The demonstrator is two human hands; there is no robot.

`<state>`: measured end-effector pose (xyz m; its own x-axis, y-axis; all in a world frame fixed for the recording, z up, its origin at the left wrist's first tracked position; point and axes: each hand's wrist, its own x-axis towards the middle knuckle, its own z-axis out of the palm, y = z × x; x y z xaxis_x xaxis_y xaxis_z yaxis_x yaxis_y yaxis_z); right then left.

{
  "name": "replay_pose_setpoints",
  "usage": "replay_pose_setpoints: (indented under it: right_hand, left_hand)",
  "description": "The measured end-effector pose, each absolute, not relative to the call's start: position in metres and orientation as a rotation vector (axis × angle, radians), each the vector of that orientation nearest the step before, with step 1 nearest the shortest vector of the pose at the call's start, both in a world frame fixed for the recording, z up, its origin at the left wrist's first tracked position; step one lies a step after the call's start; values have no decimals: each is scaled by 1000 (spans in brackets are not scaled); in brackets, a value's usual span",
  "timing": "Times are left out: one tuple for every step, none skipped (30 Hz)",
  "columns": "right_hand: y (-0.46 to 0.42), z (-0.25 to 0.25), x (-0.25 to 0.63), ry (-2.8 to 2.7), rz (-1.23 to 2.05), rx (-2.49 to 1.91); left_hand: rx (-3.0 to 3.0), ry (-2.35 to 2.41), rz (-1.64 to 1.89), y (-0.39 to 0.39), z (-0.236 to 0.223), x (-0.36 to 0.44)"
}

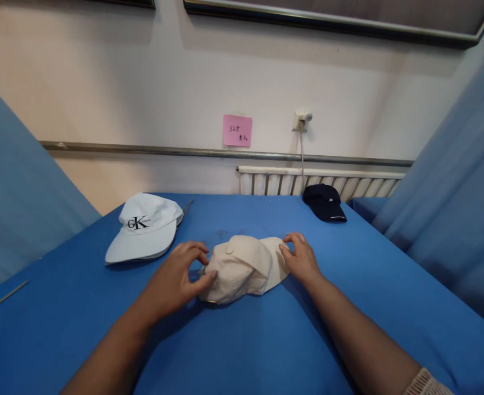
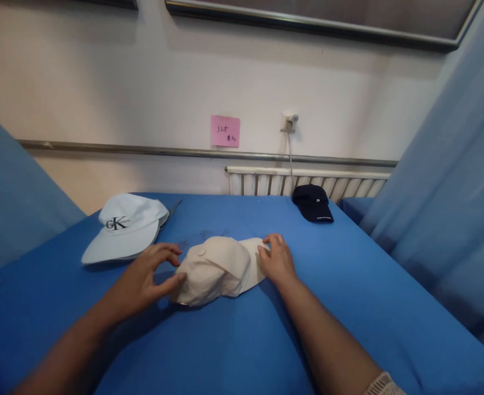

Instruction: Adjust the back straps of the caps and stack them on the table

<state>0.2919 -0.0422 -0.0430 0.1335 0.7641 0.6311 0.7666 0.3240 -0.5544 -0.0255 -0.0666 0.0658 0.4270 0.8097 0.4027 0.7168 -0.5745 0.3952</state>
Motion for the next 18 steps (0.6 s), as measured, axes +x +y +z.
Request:
replay_pose_setpoints:
  right_hand:
    - [-42,-43,291,-1647,-2,-1400]
    - [-43,-42,290,-1696,3,-1377]
    - [-44,-41,289,-1748,14,-1359]
    - [-45,-38,288,-1803,32,-1355]
    - [-47,-36,286,-1859,54,-1367]
    - [-50,-32,285,-1909,73,-1399]
    - [-52,-29,284,-1949,84,-1446]
    - [-55,-25,283,-1981,88,-1503]
    - [-57,-21,282,-2006,91,-1567]
    - [-60,-18,281,-2024,100,-1634]
    - [-64,-14,279,-2042,123,-1700]
    - [-67,-12,277,-2067,158,-1755]
    - [-70,-10,274,-2102,202,-1790]
    - [-74,-8,271,-2141,244,-1805]
    - [-76,-8,268,-2175,274,-1802]
    - [-79,-8,265,-2195,285,-1791]
    - [-80,-8,262,-2195,273,-1777]
    - [-81,-9,259,-2170,242,-1769]
  left_hand:
    - [2531,1351,818,-71,64,-24]
    - [2539,1338,794,-73,63,-22]
    - [2541,1319,777,-73,63,-20]
    - [2541,1302,771,-71,64,-19]
    - [2542,1293,778,-67,65,-18]
    - [2546,1294,797,-62,68,-17]
    - [2554,1302,821,-56,70,-18]
    - [2567,1312,847,-48,73,-19]
    - [2583,1324,875,-38,76,-21]
    - [2600,1338,901,-28,78,-23]
    - [2614,1362,928,-16,80,-26]
    - [2622,1399,956,-5,80,-28]
    - [2620,1450,984,5,78,-31]
    - [2605,1505,1012,13,76,-33]
    - [2579,1560,1046,19,72,-34]
    - [2546,1612,1097,21,67,-36]
    - [2517,1647,1160,20,61,-37]
    - [2501,1660,1222,16,55,-37]
